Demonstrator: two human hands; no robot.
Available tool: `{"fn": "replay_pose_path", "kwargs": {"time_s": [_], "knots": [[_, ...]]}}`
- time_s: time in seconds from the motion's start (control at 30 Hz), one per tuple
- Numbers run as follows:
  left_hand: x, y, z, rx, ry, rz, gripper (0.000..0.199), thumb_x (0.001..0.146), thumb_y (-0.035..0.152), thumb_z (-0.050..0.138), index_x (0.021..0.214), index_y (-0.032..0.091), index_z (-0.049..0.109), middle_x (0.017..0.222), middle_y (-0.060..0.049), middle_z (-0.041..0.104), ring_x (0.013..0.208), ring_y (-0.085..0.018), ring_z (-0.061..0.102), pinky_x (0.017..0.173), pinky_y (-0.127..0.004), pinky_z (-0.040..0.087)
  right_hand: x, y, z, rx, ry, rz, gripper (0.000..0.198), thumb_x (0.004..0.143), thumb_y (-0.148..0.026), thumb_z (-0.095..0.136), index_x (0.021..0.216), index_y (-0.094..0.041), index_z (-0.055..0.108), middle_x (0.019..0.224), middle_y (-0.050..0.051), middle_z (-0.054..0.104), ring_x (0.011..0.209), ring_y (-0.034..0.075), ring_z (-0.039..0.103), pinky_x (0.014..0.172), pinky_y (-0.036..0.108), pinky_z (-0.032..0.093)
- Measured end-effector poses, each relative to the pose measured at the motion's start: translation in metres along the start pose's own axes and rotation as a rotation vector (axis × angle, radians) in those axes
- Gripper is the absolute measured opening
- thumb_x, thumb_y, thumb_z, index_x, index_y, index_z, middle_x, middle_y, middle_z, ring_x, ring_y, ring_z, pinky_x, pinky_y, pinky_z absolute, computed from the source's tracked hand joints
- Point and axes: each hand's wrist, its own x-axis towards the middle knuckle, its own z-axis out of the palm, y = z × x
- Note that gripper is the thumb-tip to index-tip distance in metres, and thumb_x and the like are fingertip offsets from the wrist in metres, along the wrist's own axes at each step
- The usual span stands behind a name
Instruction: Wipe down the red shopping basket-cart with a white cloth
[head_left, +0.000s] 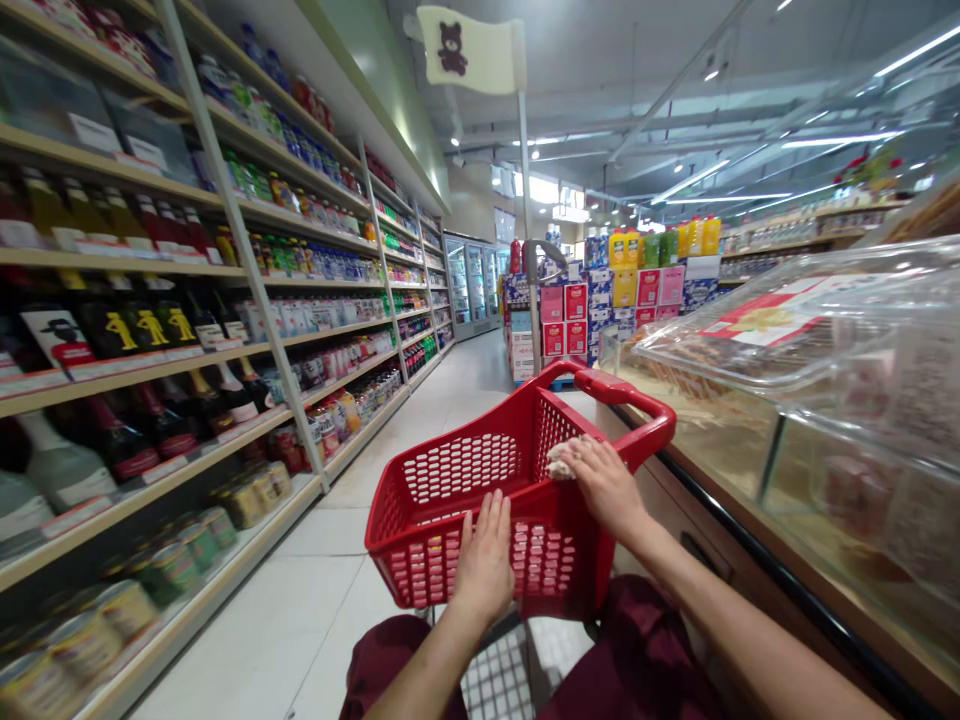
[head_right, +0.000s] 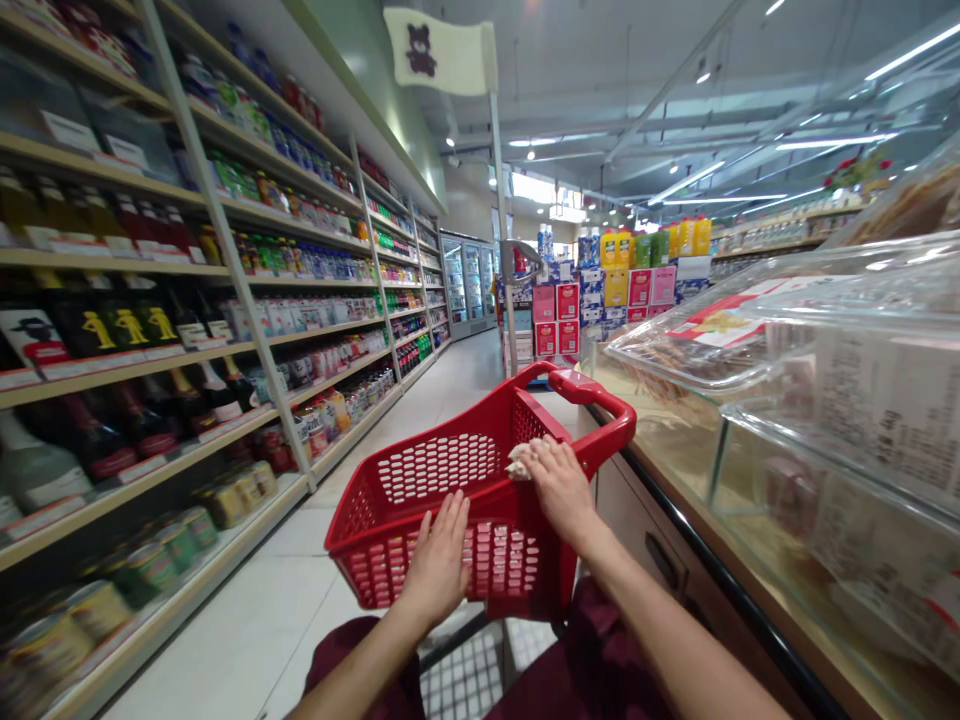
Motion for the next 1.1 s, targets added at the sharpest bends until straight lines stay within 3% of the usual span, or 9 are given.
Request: {"fn": "replay_pose_path", "kwargs": {"time_s": [0.13,0.33,0.53,0.77,0.97,1.03,1.1], "knots": [[0.000,0.003,0.000,-0.012,0.012,-0.013,0.077,0.065,0.019,0.037,0.136,0.010,0.008,0.145,-0.005,0.003,0.132,-0.019,-0.003,0.107,-0.041,0.009,0.002,0.021,-0.007,-0.060,0.048,0.135,0.031,0.083,-0.014,0.040,0.108,-0.017,0.059,0.118,0.010,0.054,0.115,0.027,0.041,0.095,0.043,0.030],[0.000,0.002,-0.001,-0.002,0.001,0.006,0.077,0.065,0.020,0.038,0.136,0.009,0.008,0.144,-0.007,0.004,0.132,-0.020,-0.002,0.107,-0.042,0.011,-0.005,-0.027,0.008,0.082,-0.002,-0.093,0.031,0.083,-0.013,0.041,0.106,-0.022,0.060,0.118,0.003,0.056,0.116,0.021,0.041,0.098,0.038,0.029],[0.001,0.003,0.001,-0.028,0.010,-0.001,0.076,0.066,0.019,0.038,0.136,0.010,0.008,0.144,-0.006,0.002,0.132,-0.020,-0.002,0.107,-0.043,0.009,0.003,0.011,-0.004,-0.034,0.033,0.143,0.033,0.083,-0.012,0.038,0.108,-0.016,0.059,0.118,0.010,0.055,0.115,0.027,0.041,0.095,0.043,0.030],[0.001,0.002,0.003,-0.033,0.016,0.003,0.077,0.065,0.019,0.037,0.136,0.010,0.010,0.144,-0.006,0.004,0.132,-0.019,-0.002,0.107,-0.042,0.010,-0.003,-0.038,0.016,0.076,0.019,-0.116,0.031,0.082,-0.013,0.043,0.108,-0.021,0.059,0.116,0.005,0.057,0.113,0.022,0.044,0.097,0.038,0.031],[0.001,0.003,0.004,-0.047,0.041,-0.011,0.075,0.065,0.018,0.036,0.136,0.011,0.010,0.145,-0.005,0.004,0.132,-0.018,-0.002,0.107,-0.041,0.007,0.004,0.013,-0.005,-0.052,0.048,0.115,0.030,0.083,-0.013,0.040,0.106,-0.017,0.060,0.115,0.009,0.057,0.110,0.027,0.045,0.093,0.043,0.033],[0.001,0.006,0.003,-0.040,0.037,-0.019,0.075,0.066,0.017,0.036,0.136,0.010,0.010,0.145,-0.005,0.003,0.132,-0.018,-0.003,0.107,-0.042,0.007,0.002,0.007,-0.003,-0.045,0.075,0.096,0.029,0.083,-0.014,0.041,0.103,-0.015,0.061,0.114,0.011,0.057,0.110,0.027,0.045,0.094,0.043,0.032],[0.001,0.006,0.001,-0.023,0.014,-0.016,0.076,0.066,0.018,0.036,0.136,0.010,0.008,0.145,-0.006,0.002,0.132,-0.019,-0.005,0.107,-0.042,0.007,-0.002,-0.014,0.005,0.010,0.071,-0.009,0.028,0.083,-0.015,0.042,0.102,-0.016,0.062,0.114,0.009,0.058,0.111,0.025,0.044,0.096,0.040,0.031]]}}
